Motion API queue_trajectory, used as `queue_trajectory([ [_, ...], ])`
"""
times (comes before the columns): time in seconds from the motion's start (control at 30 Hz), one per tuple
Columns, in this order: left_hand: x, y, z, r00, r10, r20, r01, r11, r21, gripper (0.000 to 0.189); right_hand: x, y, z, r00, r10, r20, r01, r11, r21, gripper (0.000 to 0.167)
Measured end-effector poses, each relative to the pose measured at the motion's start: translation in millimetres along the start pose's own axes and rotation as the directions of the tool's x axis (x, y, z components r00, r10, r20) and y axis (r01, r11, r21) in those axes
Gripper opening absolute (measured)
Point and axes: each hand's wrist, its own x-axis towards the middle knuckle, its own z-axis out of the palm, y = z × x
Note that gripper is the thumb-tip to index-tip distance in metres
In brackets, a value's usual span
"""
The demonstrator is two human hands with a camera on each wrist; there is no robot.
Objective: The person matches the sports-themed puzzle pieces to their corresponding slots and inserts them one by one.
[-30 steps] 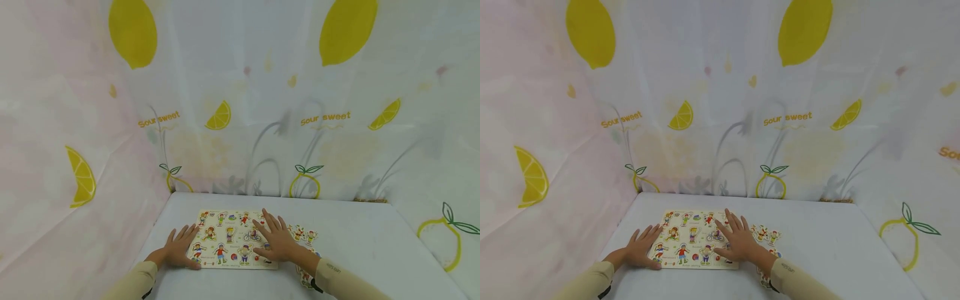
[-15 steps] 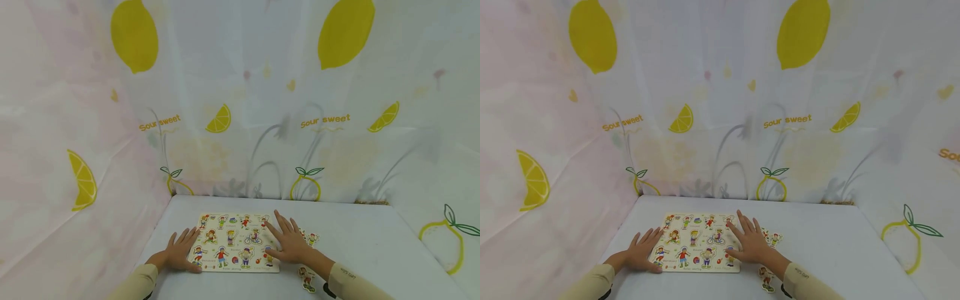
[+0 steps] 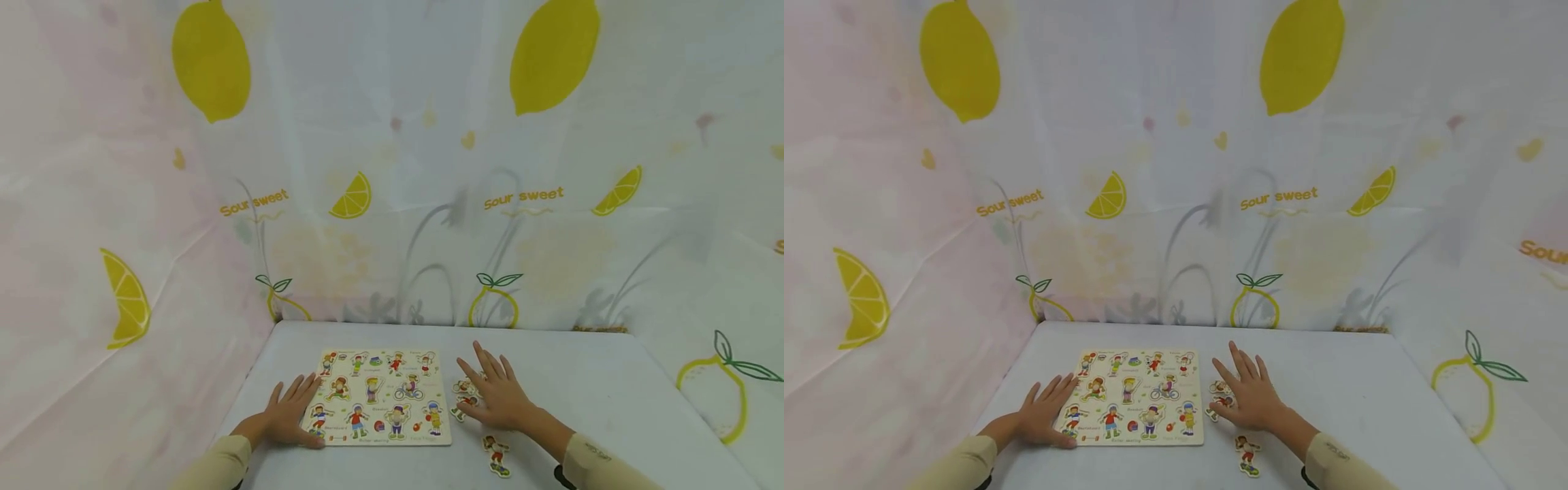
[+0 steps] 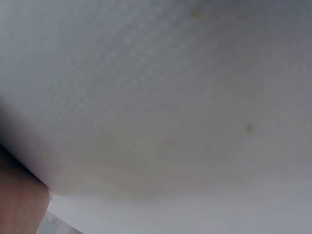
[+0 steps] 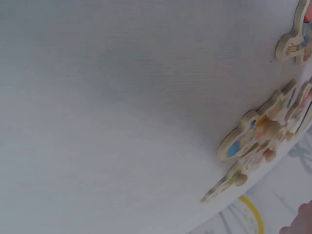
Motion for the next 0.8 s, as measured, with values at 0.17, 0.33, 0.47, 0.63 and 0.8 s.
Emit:
queue_trajectory([
  [0.17,1.3,-0.2,2.7,1.000,0.017,-0.009,-0.018,1.000,-0.022,0.136,-18.5,9.7,-6.2,0.998,0.041,0.047,-0.042,0.999,0.018,0.079],
  [0.33,3.2,-5.6,7.1,1.000,-0.007,-0.018,0.008,1.000,0.028,0.136,-32.8,14.2,-12.4,0.998,0.055,0.026,-0.056,0.998,0.026,0.079],
  [0.47,4.8,-8.1,8.4,1.000,-0.006,-0.019,0.007,0.999,0.042,0.136,-41.7,16.0,-14.9,0.999,0.043,0.012,-0.043,0.999,0.020,0.079],
  [0.63,4.6,-6.8,7.4,1.000,-0.006,-0.023,0.006,1.000,0.031,0.136,-53.5,14.9,-14.4,1.000,0.000,0.027,0.000,1.000,0.025,0.079],
  [0.8,4.3,-5.3,6.3,1.000,-0.005,-0.030,0.006,0.999,0.043,0.135,-64.6,6.3,-14.6,0.998,-0.057,0.015,0.056,0.994,0.092,0.075],
])
